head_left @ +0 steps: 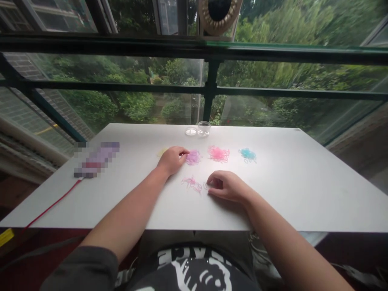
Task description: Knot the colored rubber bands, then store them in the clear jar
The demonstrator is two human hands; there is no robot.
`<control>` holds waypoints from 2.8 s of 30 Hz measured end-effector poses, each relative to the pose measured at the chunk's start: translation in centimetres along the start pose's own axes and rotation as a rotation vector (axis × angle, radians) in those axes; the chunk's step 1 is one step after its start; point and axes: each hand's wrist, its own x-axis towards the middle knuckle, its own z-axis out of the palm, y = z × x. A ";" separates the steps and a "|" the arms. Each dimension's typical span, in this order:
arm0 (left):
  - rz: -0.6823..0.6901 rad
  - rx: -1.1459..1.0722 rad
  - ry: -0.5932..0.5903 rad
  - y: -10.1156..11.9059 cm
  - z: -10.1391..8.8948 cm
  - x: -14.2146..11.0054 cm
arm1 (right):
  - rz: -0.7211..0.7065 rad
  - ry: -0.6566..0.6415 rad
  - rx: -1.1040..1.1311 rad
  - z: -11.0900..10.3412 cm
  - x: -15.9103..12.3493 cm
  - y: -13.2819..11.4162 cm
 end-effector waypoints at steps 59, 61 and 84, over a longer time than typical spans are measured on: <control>-0.012 -0.411 -0.301 3.4 -0.5 -2.4 | -0.205 0.547 -0.002 2.0 2.0 0.2; -0.041 -0.355 -0.264 2.7 -1.1 -2.3 | -0.120 0.572 -0.054 0.4 2.8 1.6; 0.068 -0.239 -0.569 1.4 -2.4 -2.6 | -0.147 0.082 -0.066 0.5 3.7 -1.5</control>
